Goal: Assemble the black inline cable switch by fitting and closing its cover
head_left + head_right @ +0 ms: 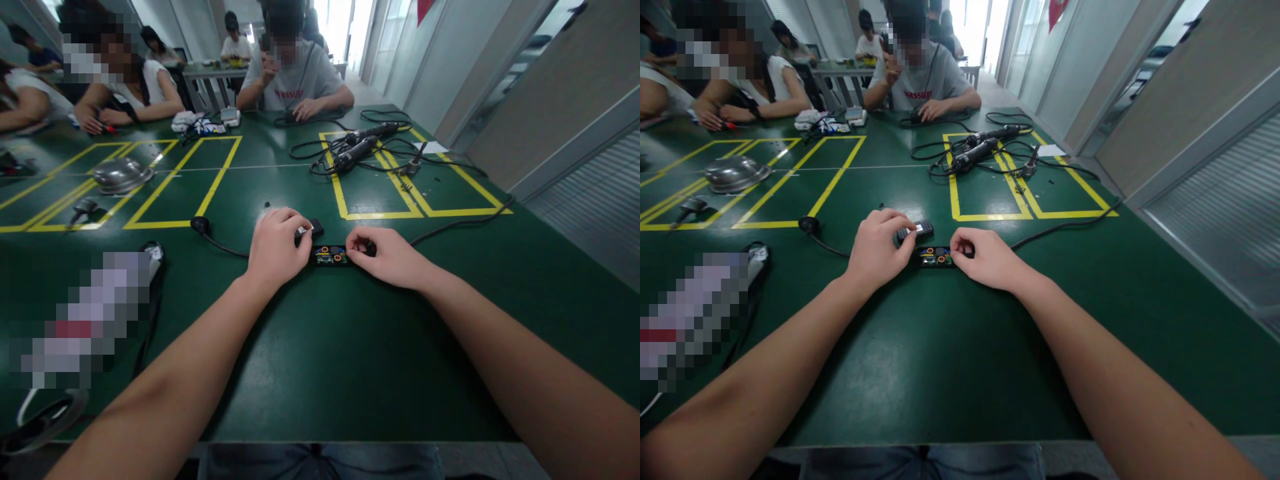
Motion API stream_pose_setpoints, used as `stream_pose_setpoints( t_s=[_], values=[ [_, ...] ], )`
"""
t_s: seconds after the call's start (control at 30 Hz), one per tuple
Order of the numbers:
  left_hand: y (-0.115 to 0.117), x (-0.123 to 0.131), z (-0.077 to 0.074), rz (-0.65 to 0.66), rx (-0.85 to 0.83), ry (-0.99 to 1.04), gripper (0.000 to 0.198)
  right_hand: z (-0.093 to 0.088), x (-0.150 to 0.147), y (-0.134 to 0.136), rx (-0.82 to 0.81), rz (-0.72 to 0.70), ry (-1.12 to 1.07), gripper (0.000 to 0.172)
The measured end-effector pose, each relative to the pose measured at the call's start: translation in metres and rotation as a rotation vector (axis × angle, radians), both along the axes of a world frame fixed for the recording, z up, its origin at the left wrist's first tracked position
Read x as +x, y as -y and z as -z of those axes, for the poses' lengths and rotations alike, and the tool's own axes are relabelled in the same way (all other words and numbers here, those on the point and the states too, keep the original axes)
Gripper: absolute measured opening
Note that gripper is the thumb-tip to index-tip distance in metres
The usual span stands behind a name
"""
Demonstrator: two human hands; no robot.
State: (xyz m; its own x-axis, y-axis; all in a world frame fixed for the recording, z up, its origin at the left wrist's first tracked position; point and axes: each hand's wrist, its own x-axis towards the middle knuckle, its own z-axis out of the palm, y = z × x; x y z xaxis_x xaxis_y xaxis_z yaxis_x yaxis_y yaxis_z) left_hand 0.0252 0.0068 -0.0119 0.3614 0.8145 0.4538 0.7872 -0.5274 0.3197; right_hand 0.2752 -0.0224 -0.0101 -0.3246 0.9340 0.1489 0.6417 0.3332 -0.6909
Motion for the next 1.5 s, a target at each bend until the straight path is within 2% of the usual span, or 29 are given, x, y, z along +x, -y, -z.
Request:
stream_pose_setpoints(
  t_s=[0.17, 0.33, 0.4, 0.5, 0.57, 0.6, 0.63, 0.7, 0.77, 0.83, 1.5],
  values=[
    [-0.010, -0.004, 0.009, -0.042, -0.167, 0.028, 0.025, 0.000, 0.000, 0.001, 0.000, 0.002, 0.002, 0.006],
    [-0.010, -0.003, 0.006, -0.063, -0.165, 0.047, 0.027, 0.003, 0.001, 0.001, -0.008, 0.006, -0.021, 0.015],
    [-0.004, -0.001, 0.000, -0.010, -0.094, 0.048, 0.030, 0.004, 0.001, 0.002, -0.023, 0.031, -0.056, 0.029],
    [0.008, 0.000, -0.010, 0.149, 0.040, 0.001, 0.034, 0.005, 0.001, 0.004, -0.037, 0.045, -0.098, 0.065],
    [0.013, 0.000, -0.014, 0.267, 0.035, -0.036, 0.035, 0.005, 0.001, 0.004, -0.033, 0.036, -0.097, 0.080],
    [0.014, 0.001, -0.014, 0.321, 0.012, -0.054, 0.036, 0.005, 0.002, 0.004, -0.024, 0.033, -0.088, 0.081],
    [0.014, 0.001, -0.014, 0.362, -0.016, -0.066, 0.036, 0.004, 0.002, 0.004, -0.014, 0.029, -0.072, 0.079],
    [0.013, 0.002, -0.011, 0.410, -0.069, -0.073, 0.037, 0.004, 0.002, 0.003, 0.014, 0.016, -0.026, 0.062],
    [0.010, 0.002, -0.008, 0.421, -0.100, -0.062, 0.035, 0.003, 0.003, 0.003, 0.043, -0.001, 0.014, 0.043],
    [0.008, 0.002, -0.006, 0.424, -0.112, -0.054, 0.035, 0.002, 0.003, 0.002, 0.054, -0.011, 0.032, 0.036],
    [0.004, 0.001, 0.001, 0.428, -0.140, 0.006, 0.036, 0.003, 0.004, 0.001, 0.032, -0.012, 0.040, 0.039]
  ],
)
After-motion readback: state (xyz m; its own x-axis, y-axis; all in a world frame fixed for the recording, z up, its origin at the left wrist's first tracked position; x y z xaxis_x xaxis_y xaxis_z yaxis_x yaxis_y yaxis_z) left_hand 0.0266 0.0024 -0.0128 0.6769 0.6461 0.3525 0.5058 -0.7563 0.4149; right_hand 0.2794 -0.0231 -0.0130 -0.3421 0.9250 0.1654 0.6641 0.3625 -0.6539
